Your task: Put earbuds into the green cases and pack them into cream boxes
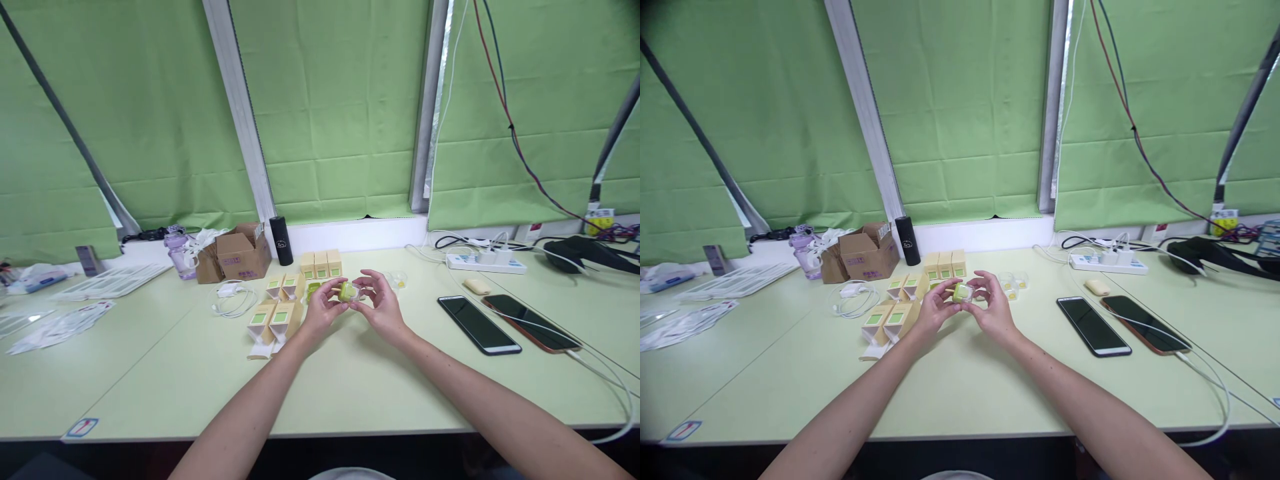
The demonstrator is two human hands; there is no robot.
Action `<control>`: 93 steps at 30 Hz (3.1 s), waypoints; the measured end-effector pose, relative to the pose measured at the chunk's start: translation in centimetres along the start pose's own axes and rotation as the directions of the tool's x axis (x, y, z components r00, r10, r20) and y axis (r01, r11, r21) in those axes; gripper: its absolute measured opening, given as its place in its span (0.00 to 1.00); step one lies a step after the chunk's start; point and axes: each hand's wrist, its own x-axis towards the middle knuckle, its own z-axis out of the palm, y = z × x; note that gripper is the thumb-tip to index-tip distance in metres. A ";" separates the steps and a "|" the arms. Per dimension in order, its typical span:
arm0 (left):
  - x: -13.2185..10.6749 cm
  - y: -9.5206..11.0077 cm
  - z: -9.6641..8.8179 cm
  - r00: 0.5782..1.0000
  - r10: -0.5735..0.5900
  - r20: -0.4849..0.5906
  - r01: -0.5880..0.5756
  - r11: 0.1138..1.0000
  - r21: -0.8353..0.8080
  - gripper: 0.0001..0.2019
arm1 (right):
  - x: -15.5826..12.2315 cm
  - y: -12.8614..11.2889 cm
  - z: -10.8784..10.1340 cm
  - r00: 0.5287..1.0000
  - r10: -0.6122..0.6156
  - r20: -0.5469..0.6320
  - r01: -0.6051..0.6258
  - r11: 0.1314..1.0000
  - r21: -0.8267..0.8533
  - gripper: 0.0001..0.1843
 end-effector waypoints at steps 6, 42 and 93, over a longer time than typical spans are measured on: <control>0.1 -0.3 0.0 0.996 0.047 -0.081 -0.029 0.976 0.217 0.25 | -0.1 -0.3 -0.5 0.999 -0.038 0.036 0.040 0.997 -0.071 0.35; -0.9 1.0 0.3 0.988 -0.121 0.100 -0.036 0.444 0.895 0.18 | 0.5 1.6 -1.6 0.987 0.155 -0.047 -0.162 0.929 -0.332 0.22; -2.3 8.2 -6.5 0.974 -0.082 -0.210 0.187 -0.227 0.956 0.17 | 0.6 0.3 -1.1 0.989 0.132 -0.066 -0.147 0.924 -0.353 0.17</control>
